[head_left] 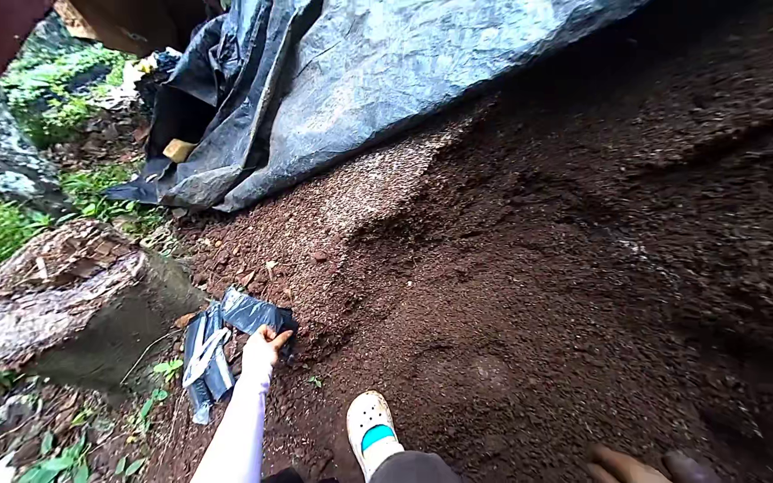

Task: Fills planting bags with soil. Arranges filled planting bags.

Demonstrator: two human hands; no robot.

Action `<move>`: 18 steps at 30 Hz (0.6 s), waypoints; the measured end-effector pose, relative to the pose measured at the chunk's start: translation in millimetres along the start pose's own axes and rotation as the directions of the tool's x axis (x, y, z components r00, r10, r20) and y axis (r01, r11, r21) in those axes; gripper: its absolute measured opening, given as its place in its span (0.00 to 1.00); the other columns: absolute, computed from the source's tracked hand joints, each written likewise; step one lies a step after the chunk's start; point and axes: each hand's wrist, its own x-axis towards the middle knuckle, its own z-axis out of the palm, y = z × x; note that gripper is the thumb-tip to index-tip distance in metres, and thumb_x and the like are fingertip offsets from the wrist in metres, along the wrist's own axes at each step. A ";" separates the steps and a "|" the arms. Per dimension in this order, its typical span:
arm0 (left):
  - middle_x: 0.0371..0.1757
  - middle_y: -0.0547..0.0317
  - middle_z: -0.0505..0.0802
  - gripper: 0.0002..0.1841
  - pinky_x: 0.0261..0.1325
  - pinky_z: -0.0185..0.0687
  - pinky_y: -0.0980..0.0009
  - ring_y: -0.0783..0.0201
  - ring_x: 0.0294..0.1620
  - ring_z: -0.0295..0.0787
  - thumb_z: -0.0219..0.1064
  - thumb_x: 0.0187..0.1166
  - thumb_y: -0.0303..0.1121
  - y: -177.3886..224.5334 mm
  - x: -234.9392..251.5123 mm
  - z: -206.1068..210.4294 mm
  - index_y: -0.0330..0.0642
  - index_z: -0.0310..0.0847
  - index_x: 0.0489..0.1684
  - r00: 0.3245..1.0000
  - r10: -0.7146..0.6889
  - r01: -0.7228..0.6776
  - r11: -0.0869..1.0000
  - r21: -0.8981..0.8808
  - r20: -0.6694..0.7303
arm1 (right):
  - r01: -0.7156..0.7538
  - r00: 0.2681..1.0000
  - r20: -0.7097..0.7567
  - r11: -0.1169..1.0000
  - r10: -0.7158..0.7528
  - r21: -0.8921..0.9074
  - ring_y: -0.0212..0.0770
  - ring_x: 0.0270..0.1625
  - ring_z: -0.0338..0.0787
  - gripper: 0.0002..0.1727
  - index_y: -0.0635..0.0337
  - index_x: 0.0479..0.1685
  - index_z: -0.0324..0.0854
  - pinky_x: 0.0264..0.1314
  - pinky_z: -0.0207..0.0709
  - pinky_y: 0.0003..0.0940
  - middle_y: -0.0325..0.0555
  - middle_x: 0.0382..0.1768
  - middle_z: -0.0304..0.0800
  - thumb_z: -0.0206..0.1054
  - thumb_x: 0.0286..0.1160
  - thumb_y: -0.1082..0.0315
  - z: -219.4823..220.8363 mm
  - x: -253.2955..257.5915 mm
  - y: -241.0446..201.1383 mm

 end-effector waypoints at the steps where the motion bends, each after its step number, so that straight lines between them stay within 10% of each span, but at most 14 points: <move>1: 0.49 0.30 0.88 0.22 0.66 0.75 0.39 0.37 0.57 0.86 0.75 0.79 0.42 9.0 -9.3 5.9 0.26 0.81 0.48 0.998 0.057 -0.057 0.998 -0.025 -0.001 | 0.078 0.997 -0.032 0.996 -0.076 0.047 0.67 0.73 0.84 0.24 0.66 0.72 0.80 0.79 0.70 0.67 0.69 0.68 0.86 0.58 0.91 0.56 -0.2 2.2 -24.1; 6: 0.29 0.53 0.85 0.14 0.44 0.81 0.56 0.60 0.33 0.83 0.73 0.77 0.36 94.4 -107.0 75.1 0.31 0.81 0.36 0.865 0.422 -0.318 0.880 -0.352 0.273 | 0.311 0.949 -0.136 0.775 -0.285 0.551 0.51 0.70 0.88 0.24 0.63 0.75 0.78 0.79 0.76 0.51 0.57 0.70 0.87 0.57 0.91 0.56 10.0 12.2 -175.4; 10: 0.20 0.65 0.82 0.25 0.21 0.72 0.77 0.74 0.16 0.74 0.38 0.97 0.45 142.7 -175.9 124.7 0.43 0.78 0.37 0.674 0.370 0.261 0.691 -0.674 0.640 | 0.261 0.965 -0.192 0.581 -0.179 0.771 0.55 0.57 0.89 0.28 0.69 0.66 0.77 0.65 0.81 0.55 0.63 0.55 0.87 0.65 0.86 0.50 25.0 33.5 -243.7; 12: 0.15 0.68 0.78 0.28 0.15 0.66 0.80 0.75 0.11 0.67 0.36 0.96 0.52 149.7 -179.2 131.7 0.47 0.77 0.33 0.576 0.333 0.505 0.573 -0.645 0.747 | 0.241 0.970 -0.218 0.574 -0.109 0.783 0.56 0.59 0.89 0.24 0.71 0.66 0.77 0.68 0.79 0.54 0.65 0.57 0.87 0.59 0.91 0.56 25.6 42.8 -239.8; 14: 0.15 0.70 0.75 0.17 0.16 0.63 0.80 0.76 0.11 0.65 0.46 0.96 0.38 145.7 -166.6 132.9 0.47 0.77 0.36 0.595 0.314 0.363 0.716 -0.596 0.740 | 0.201 0.973 -0.224 0.673 -0.054 0.712 0.58 0.62 0.87 0.22 0.71 0.65 0.78 0.71 0.75 0.56 0.66 0.58 0.86 0.56 0.92 0.58 20.9 48.9 -221.4; 16: 0.16 0.66 0.73 0.11 0.21 0.66 0.72 0.70 0.15 0.67 0.61 0.86 0.30 140.5 -148.6 134.5 0.44 0.72 0.28 0.707 0.339 -0.113 0.921 -0.374 0.620 | 0.096 0.980 -0.201 0.873 0.003 0.478 0.60 0.67 0.88 0.23 0.65 0.69 0.79 0.72 0.76 0.61 0.64 0.61 0.89 0.53 0.93 0.56 11.1 51.2 -202.4; 18: 0.34 0.50 0.82 0.06 0.44 0.77 0.52 0.54 0.36 0.81 0.67 0.74 0.29 141.1 -141.9 127.1 0.35 0.77 0.38 0.742 0.405 -0.425 0.901 -0.093 0.533 | -0.033 0.985 -0.153 0.956 0.081 0.293 0.63 0.70 0.87 0.23 0.59 0.73 0.78 0.71 0.77 0.66 0.62 0.65 0.88 0.50 0.92 0.55 1.4 53.3 -187.9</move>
